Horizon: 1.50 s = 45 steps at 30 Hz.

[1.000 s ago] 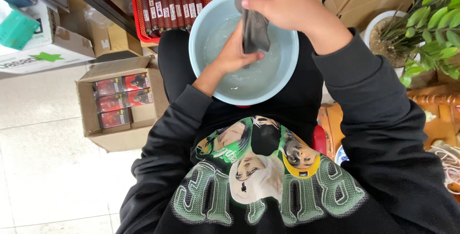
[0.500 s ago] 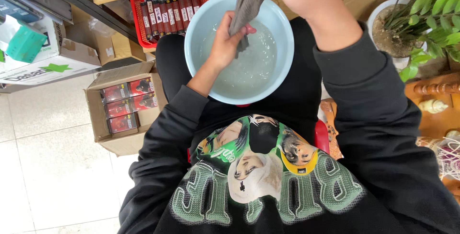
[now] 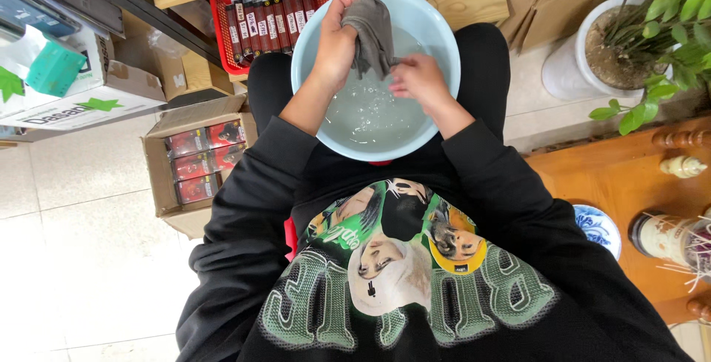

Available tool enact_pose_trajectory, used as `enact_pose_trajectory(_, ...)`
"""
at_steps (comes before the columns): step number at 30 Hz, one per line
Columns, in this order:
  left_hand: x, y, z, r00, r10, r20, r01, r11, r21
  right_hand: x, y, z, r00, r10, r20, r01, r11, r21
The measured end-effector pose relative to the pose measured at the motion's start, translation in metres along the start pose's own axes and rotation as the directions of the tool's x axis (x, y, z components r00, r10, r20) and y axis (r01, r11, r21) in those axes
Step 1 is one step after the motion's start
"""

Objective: The person removes a screen protector from its box, washes a cloth in a bucket of water, wrings it out, wipes a wooden surface, and then wipes the front and back of the box.

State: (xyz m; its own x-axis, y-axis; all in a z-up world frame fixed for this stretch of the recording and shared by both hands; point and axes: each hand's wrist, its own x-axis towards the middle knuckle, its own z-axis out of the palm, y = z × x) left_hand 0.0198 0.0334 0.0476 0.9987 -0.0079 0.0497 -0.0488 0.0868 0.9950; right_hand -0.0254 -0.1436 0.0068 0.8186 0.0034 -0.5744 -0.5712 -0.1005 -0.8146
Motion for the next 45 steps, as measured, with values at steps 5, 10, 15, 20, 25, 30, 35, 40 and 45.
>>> enact_pose_trajectory(5, -0.005, 0.007, 0.009, 0.997, -0.073, 0.019, 0.073, 0.997, 0.006, -0.006, -0.024, 0.002, 0.892, -0.432, 0.135, 0.452, 0.859, -0.240)
enact_pose_trajectory(10, -0.009, -0.004, 0.013, 0.986, -0.150, -0.075, 0.128, 0.962, -0.241, -0.016, -0.037, 0.017, 0.863, -0.474, 0.172, 0.502, 0.843, -0.195)
enact_pose_trajectory(15, -0.031, -0.040, -0.019, 0.957, -0.283, -0.055, 0.278, 0.956, -0.089, -0.008, -0.049, -0.004, 0.878, -0.460, 0.132, 0.470, 0.779, -0.414)
enact_pose_trajectory(20, -0.043, -0.031, -0.019, 0.942, -0.199, 0.272, 0.153, 0.972, 0.181, -0.016, -0.067, 0.001, 0.897, -0.345, 0.276, 0.440, 0.752, -0.491)
enact_pose_trajectory(25, -0.032, -0.035, -0.015, 0.983, -0.110, 0.148, 0.075, 0.972, 0.225, -0.005, -0.050, 0.009, 0.855, -0.454, 0.252, 0.516, 0.795, -0.319)
enact_pose_trajectory(30, -0.036, -0.034, 0.000, 0.906, -0.423, -0.028, 0.414, 0.896, -0.163, -0.004, -0.027, 0.023, 0.925, -0.158, 0.345, 0.129, 0.986, 0.106)
enact_pose_trajectory(35, -0.040, -0.042, -0.022, 0.879, -0.421, 0.226, 0.404, 0.907, 0.118, 0.009, -0.032, 0.008, 0.913, -0.011, 0.407, -0.041, 0.992, 0.119)
enact_pose_trajectory(40, -0.072, -0.012, -0.038, 0.881, -0.288, 0.375, -0.070, 0.705, 0.705, 0.022, -0.041, -0.010, 0.887, 0.167, 0.430, -0.189, 0.982, 0.010)
enact_pose_trajectory(45, -0.068, -0.022, -0.025, 0.723, -0.097, 0.684, -0.691, -0.127, 0.712, 0.029, -0.058, -0.015, 0.597, 0.151, 0.788, -0.005, 0.983, -0.184)
